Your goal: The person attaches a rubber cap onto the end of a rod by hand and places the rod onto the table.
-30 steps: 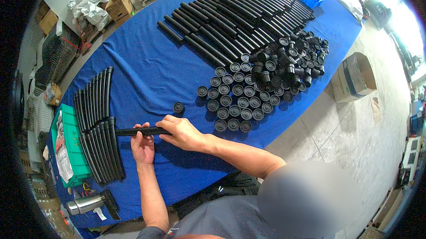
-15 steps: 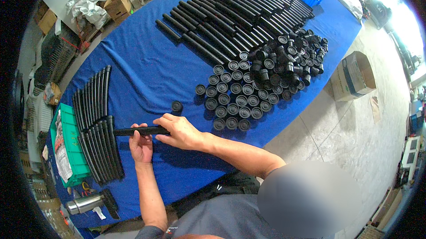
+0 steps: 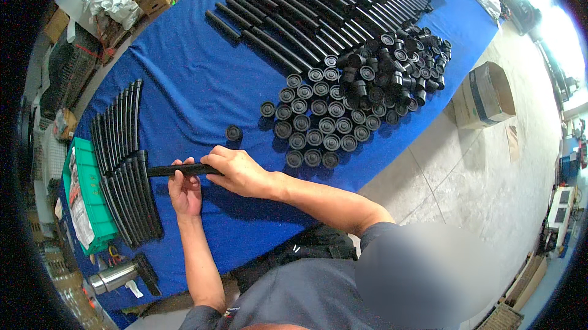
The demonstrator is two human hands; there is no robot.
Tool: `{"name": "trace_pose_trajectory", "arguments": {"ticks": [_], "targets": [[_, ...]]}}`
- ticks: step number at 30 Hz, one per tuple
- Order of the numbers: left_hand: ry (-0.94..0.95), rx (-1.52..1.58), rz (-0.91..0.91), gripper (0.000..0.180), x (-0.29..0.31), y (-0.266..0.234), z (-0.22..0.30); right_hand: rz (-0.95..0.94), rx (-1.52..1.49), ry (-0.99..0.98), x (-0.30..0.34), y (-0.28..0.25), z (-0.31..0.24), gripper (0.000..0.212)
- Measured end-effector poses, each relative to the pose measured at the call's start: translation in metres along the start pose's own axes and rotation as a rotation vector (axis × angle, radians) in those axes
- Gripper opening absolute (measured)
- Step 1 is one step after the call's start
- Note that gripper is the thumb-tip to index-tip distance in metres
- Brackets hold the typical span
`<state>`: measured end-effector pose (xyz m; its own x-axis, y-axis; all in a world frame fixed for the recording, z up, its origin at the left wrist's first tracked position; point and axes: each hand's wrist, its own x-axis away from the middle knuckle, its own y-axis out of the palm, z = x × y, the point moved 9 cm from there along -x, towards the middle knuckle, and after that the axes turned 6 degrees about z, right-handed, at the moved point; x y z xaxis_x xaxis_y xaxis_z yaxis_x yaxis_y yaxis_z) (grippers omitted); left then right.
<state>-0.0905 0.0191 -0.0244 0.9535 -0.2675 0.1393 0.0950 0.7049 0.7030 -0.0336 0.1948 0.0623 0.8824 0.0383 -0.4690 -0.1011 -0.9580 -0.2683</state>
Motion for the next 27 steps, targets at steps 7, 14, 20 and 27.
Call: {"name": "trace_pose_trajectory", "arguments": {"ticks": [7, 14, 20, 27], "targets": [[-0.003, 0.036, -0.006, 0.025, 0.005, 0.003, 0.002, -0.010, 0.004, 0.007, 0.004, 0.002, -0.004, 0.035], [-0.006, 0.036, -0.025, 0.025, 0.006, 0.002, 0.000, -0.061, -0.018, 0.098, 0.003, 0.004, 0.008, 0.036], [-0.020, 0.032, -0.031, 0.024, 0.001, 0.006, -0.001, -0.027, 0.004, 0.040, 0.001, 0.002, 0.005, 0.036], [-0.005, 0.035, -0.027, 0.024, 0.001, 0.005, 0.000, -0.034, 0.012, 0.044, 0.000, 0.000, 0.002, 0.040]]}}
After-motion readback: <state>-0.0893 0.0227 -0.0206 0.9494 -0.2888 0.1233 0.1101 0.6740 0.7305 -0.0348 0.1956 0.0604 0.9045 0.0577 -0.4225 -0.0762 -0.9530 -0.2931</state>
